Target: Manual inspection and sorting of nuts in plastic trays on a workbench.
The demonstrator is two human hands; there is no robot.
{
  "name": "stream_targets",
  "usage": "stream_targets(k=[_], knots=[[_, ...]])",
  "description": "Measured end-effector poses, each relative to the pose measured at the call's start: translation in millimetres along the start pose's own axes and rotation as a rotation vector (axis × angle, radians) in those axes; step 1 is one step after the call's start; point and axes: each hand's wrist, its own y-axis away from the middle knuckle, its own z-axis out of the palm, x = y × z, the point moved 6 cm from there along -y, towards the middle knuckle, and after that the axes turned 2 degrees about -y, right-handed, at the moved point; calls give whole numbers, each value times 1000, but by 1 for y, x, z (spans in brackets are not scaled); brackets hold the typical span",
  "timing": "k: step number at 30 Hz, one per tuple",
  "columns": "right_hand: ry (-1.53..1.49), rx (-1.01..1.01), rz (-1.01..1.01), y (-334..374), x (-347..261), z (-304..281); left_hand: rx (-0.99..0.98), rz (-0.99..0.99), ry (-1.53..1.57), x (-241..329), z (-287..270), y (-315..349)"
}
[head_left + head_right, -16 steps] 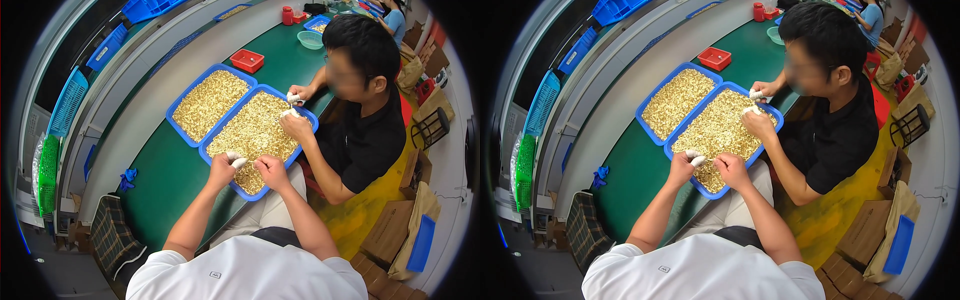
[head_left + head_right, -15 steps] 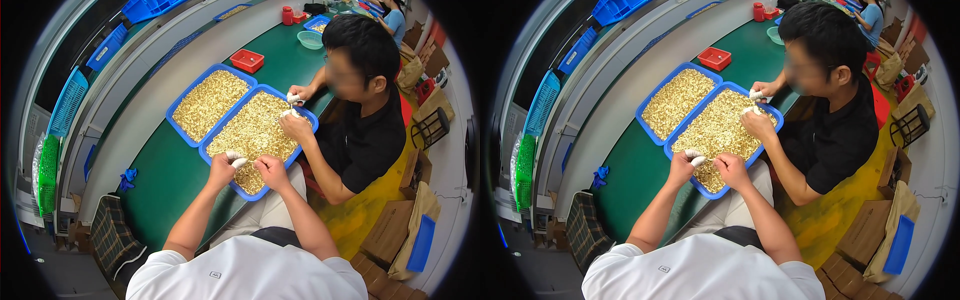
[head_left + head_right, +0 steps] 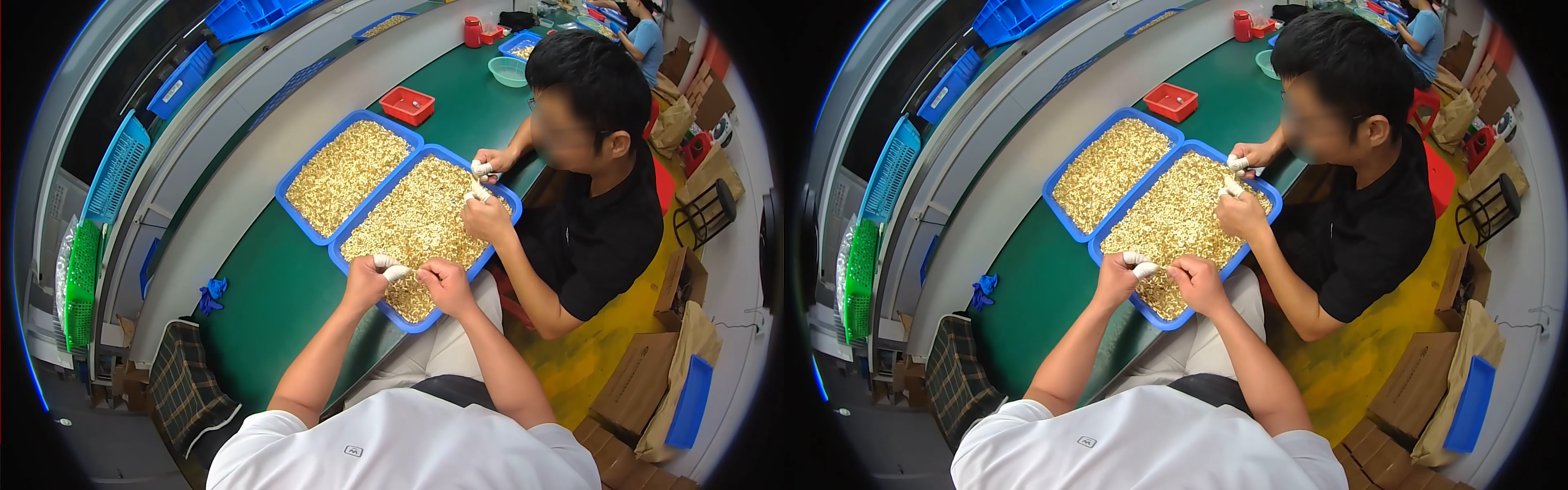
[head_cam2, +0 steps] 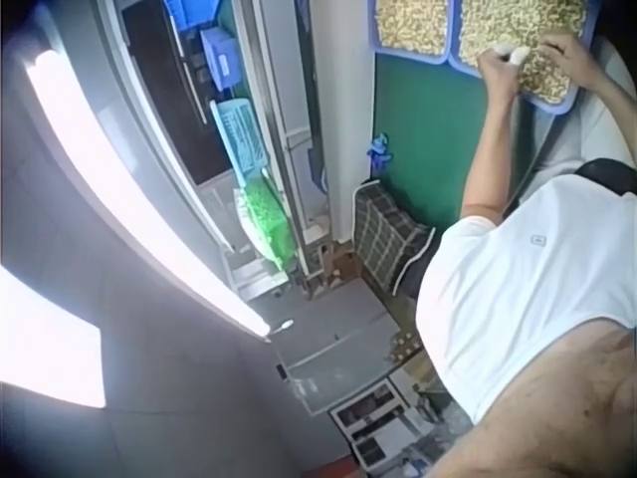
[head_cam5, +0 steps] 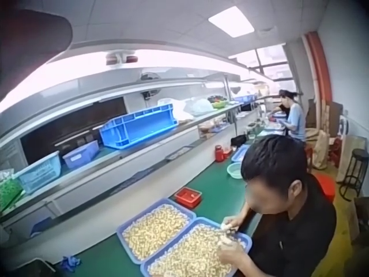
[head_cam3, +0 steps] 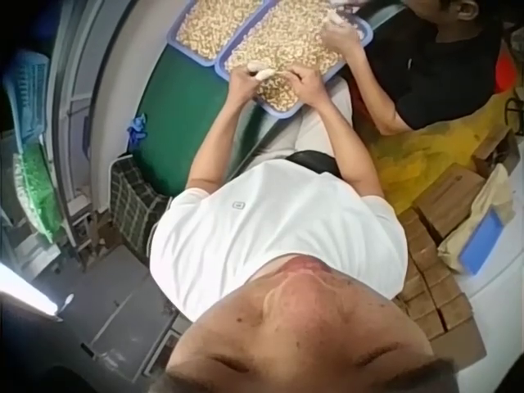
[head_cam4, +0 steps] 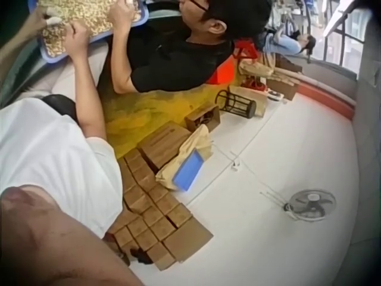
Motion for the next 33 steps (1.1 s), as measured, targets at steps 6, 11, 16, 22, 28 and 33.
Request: stream_targets(k=[6, 11, 16, 22, 28, 33], knots=[[0, 48, 28, 0, -2, 0, 42, 31, -55, 5, -11, 1], [19, 34, -11, -1, -1, 0, 25, 101, -171, 14, -12, 6], [5, 29, -43, -2, -3, 0, -14, -21, -203, 3, -2, 6], [-5, 44, -28, -1, -1, 0, -6, 45, -142, 2, 0, 3], [36, 20, -12, -1, 1, 1, 50, 221, -186, 22, -2, 8], [14, -15, -28, -1, -3, 3, -90, -79, -224, -1, 5, 3]])
